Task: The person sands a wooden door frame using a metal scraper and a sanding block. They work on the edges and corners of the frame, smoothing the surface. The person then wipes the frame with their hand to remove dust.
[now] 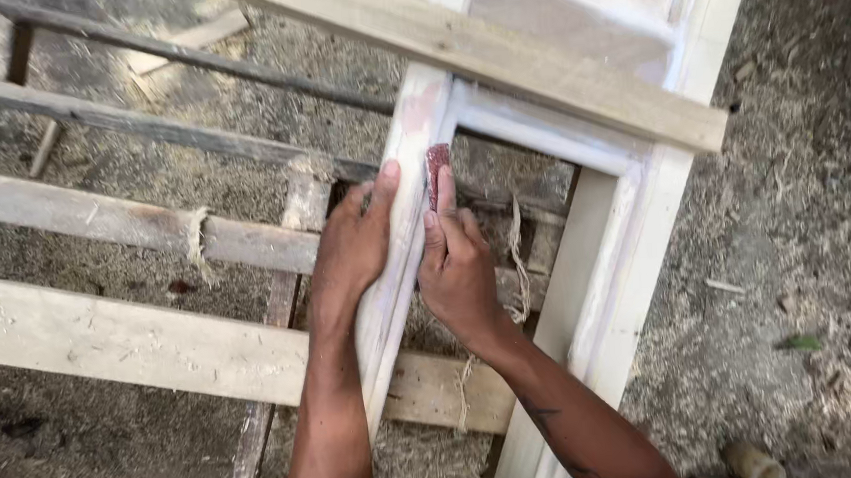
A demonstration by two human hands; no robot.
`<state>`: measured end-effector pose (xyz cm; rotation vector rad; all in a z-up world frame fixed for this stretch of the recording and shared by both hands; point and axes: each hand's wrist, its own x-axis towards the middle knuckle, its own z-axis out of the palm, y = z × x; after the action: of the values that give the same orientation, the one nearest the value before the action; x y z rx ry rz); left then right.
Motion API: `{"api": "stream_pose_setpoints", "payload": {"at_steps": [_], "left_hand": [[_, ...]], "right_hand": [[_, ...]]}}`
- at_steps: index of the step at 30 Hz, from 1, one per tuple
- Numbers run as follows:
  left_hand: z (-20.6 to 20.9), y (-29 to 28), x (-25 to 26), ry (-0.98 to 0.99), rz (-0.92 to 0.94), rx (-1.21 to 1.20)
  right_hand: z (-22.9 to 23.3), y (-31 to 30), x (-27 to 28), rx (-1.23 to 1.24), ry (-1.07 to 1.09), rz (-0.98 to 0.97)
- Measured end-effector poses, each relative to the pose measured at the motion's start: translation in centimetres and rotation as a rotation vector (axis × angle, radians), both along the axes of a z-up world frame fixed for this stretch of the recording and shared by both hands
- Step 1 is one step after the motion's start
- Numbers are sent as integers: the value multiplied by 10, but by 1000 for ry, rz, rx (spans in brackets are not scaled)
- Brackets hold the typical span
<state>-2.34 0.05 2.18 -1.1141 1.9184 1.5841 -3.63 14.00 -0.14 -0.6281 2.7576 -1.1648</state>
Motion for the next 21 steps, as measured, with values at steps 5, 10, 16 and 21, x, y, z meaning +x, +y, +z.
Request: {"api": "stream_pose_setpoints", "payload": {"at_steps": [5, 10, 16, 21], "left_hand": [[-13, 0, 8, -31, -29, -2], [-12, -3, -2, 23, -33, -43], [-13, -3, -1, 22, -13, -14], [-16, -1, 4, -16, -13, 17]], "right_hand": [[-4, -3, -17, -5, -108, -64], [15, -10, -12, -162, 86, 98], [36, -11, -8, -115, 391, 112], [30, -14, -28, 57, -455, -145]]}}
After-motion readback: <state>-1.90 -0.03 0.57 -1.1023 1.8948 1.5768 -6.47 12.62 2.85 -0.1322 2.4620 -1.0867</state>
